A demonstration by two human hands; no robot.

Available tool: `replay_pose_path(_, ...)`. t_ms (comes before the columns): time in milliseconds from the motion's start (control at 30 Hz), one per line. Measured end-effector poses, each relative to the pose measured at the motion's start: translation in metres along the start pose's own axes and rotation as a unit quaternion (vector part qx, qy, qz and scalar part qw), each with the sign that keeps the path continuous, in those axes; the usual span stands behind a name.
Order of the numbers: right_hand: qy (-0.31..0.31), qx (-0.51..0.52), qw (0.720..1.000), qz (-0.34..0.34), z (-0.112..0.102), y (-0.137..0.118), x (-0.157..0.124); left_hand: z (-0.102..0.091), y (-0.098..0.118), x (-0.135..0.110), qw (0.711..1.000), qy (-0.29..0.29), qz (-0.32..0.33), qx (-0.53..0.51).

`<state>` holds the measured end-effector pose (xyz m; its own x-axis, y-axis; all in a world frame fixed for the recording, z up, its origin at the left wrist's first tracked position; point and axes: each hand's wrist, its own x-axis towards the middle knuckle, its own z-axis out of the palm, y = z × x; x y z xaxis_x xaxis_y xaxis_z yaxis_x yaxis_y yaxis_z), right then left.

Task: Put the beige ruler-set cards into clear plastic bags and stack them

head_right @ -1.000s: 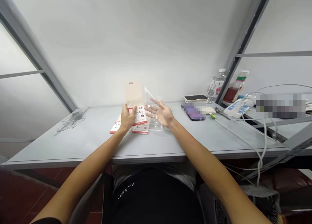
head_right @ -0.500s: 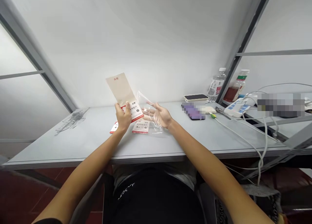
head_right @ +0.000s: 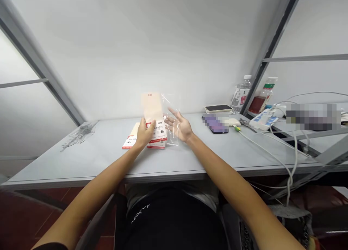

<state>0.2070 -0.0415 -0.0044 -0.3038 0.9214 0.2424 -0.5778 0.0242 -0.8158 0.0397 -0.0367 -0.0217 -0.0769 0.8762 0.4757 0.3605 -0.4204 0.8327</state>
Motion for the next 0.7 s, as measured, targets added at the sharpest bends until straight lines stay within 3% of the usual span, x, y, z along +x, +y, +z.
replay_pose_path(400,-0.004,0.032,0.999,-0.041,-0.0061,0.0013,0.0021,0.0014,-0.0045,0.0020,1.000,-0.013,-0.013,0.000)
replay_pose_path(700,-0.004,-0.015,0.999,-0.031,-0.0028,0.0017,0.0019,0.0019,-0.0022,0.0023,0.999,-0.016,-0.028,-0.034)
